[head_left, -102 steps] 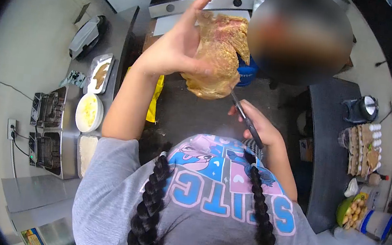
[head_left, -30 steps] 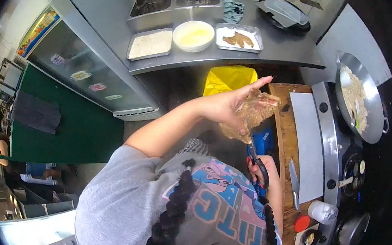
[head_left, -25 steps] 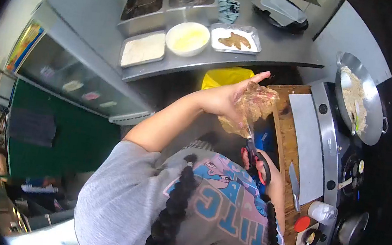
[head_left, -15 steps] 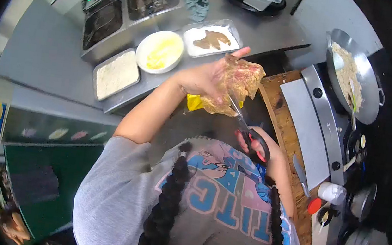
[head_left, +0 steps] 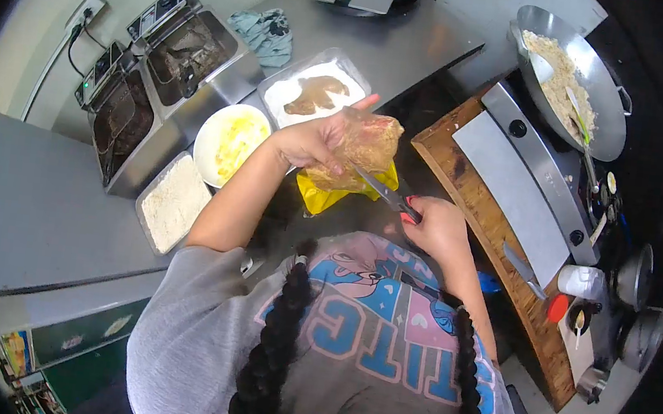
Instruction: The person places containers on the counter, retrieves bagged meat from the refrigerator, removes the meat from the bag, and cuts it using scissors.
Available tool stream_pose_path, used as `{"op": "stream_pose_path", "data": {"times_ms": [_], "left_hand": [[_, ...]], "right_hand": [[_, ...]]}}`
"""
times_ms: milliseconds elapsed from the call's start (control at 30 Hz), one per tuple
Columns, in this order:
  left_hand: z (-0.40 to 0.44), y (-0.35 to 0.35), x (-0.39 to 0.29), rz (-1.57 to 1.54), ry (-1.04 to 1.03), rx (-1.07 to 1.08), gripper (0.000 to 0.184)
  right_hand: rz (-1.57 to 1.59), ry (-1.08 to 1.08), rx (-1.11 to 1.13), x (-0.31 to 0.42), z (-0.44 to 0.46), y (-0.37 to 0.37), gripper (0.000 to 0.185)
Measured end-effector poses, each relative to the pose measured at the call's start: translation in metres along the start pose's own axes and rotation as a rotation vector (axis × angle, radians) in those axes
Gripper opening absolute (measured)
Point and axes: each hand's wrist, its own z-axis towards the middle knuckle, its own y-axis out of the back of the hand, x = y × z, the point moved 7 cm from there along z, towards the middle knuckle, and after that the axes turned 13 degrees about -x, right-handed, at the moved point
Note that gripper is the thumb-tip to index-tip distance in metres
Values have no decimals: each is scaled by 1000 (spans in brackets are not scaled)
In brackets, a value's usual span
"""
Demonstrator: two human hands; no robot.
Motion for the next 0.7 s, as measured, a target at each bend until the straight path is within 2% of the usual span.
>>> {"op": "stream_pose_path", "data": {"times_ms": [67,133,167,200,333,367,433,533,600,667,700], "left_hand": [[6,17,4,-9,28,3,131],[12,40,4,-35,52,-107,125],[14,55,2,-36,61,-100,125],[18,81,-4,28,20,-193,122],[37,154,-43,220,-69,-397,118],[46,160,-49,220,-56,-388,118],[63,183,-60,345,-35,-531,121],[102,249,-53,375,-75,-588,123],[119,261,-46,420,-94,-569,122],[121,271,-46,903,-47,-767,117],[127,283,-46,1107,-77,-732,106]], "right_hand": [[-51,-18,-21,0,-1,0,38],[-103,-35,-43,-3,-3,-1,41],[-168,-117,-4,-14,-8,-4,47],[-232,-199,35,-26,-13,-7,53],[-241,-296,48,-67,-45,-14,56],[-230,-377,65,-77,-55,-16,55],[-217,-536,119,-91,-73,-13,52],[-269,-663,116,-111,-108,-9,51],[-289,-747,117,-114,-128,0,53],[-280,-858,88,-126,-159,5,55],[-281,-881,80,-128,-172,9,55]]}}
